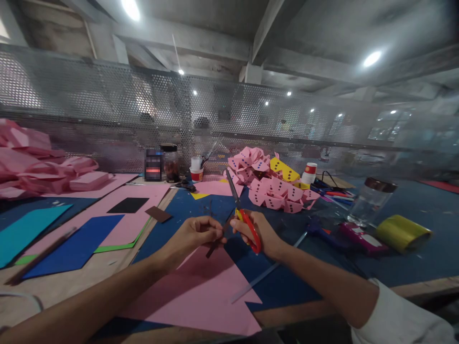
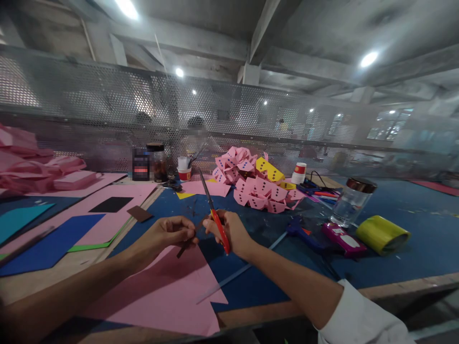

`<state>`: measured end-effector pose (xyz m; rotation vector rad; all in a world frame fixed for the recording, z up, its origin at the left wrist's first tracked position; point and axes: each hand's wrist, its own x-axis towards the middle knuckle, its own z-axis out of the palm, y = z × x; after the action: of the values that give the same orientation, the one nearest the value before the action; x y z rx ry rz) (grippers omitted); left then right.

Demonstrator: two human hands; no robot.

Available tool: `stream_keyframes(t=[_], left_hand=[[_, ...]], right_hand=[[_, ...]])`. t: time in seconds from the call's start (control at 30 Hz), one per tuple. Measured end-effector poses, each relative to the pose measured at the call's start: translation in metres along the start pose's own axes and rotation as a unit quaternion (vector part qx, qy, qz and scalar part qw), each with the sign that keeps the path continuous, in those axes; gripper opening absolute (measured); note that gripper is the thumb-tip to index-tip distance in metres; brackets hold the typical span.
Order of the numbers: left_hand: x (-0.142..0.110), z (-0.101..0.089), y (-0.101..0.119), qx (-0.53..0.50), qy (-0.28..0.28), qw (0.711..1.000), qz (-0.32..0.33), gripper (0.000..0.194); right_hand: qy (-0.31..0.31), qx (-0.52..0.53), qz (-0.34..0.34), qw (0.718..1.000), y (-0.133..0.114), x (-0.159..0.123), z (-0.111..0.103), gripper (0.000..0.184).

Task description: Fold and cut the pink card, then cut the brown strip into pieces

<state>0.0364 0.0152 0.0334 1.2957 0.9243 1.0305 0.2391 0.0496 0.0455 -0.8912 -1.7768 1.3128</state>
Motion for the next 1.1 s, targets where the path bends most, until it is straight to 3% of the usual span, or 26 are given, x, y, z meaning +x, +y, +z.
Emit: stream_keyframes(t=[0.13,0.3,0.5,0.63,1.1], left_hand=[[0.002,-0.001,0.006,0.026,0.038,0.998,0.045,0.013],[0.005,-0.005,0.017,-0.003,0.11,0.993,0.042,0.014],[0.002,-0.006,0.021,-0.066,0.129,0.988,0.055,0.017],[0.0,-0.007,0.023,-0.098,0.128,0.986,0.048,0.017],[-0.002,-0.009,0.026,-0.102,0.134,0.983,0.077,0.018]], right_hand=[[-0.003,-0.012,-0.012,1.0,0.006,0.0,0.001,0.034],[-0.001,-0.147,-0.062,0.987,0.003,-0.003,-0.003,0.034],[0.043,-0.317,-0.078,0.944,0.003,-0.003,-0.004,0.036],[0.037,-0.386,-0.069,0.919,0.006,-0.005,0.0,0.038],[0.013,-0.489,-0.054,0.871,0.004,-0.008,0.002,0.046]])
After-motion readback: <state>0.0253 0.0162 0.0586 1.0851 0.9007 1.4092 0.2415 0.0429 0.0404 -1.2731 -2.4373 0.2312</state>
